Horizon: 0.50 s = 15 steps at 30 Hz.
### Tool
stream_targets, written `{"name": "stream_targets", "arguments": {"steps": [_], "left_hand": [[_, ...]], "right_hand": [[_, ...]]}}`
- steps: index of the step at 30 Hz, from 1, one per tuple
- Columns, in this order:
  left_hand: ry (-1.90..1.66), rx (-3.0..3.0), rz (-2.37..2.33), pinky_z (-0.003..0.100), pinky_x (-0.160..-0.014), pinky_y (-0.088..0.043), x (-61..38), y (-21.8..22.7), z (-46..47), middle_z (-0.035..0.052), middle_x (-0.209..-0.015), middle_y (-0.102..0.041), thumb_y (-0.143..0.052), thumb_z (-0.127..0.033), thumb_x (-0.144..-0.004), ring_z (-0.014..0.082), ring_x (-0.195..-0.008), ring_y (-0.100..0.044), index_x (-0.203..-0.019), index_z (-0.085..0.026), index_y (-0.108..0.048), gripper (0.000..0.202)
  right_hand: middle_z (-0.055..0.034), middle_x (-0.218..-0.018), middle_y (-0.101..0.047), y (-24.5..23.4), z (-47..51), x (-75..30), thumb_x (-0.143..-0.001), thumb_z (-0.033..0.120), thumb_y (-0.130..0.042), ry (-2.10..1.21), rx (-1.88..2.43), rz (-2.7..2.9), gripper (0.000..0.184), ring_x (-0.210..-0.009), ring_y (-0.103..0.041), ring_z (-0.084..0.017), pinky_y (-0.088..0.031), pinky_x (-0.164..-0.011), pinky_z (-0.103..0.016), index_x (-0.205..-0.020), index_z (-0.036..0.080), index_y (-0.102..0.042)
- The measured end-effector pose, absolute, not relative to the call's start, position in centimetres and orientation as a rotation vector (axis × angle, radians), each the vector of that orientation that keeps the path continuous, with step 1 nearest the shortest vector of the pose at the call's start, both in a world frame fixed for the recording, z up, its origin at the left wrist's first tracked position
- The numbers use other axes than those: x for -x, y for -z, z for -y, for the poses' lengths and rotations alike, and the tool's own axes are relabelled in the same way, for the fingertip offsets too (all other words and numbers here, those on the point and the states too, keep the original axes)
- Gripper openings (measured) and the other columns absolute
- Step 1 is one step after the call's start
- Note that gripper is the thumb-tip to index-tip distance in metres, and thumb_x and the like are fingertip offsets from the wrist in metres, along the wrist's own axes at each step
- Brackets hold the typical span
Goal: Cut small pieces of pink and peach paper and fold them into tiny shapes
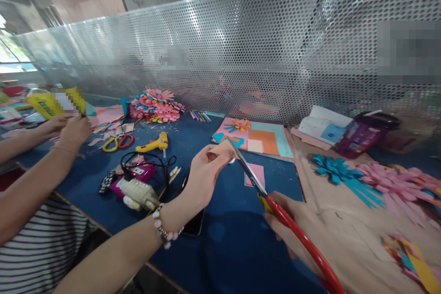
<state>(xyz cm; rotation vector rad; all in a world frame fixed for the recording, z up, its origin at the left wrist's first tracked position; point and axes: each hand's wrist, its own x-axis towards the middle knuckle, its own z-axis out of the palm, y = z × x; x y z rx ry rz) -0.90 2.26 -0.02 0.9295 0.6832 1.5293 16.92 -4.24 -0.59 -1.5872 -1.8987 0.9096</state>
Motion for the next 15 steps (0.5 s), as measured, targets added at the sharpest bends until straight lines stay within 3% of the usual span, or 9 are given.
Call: {"name": "stream_targets", "arguments": {"steps": [15], "left_hand": [[-1.507, -0.918, -0.688, 0.025, -0.076, -0.045, 0.95, -0.04, -2.22, 0.0046, -0.085, -0.065, -0.069, -0.019, -0.069, 0.0135, -0.079, -0.062, -0.082, -0.013, -0.059, 0.017]], "right_hand": [[0.0066, -0.050, -0.046, -0.08, 4.23, -17.27, -0.078, 0.019, -0.044, -0.989, 1.545, 1.951, 0.008, -0.038, -0.041, -0.006, -0.031, -0.040, -0.018, -0.069, 0.019, -0.044]]}}
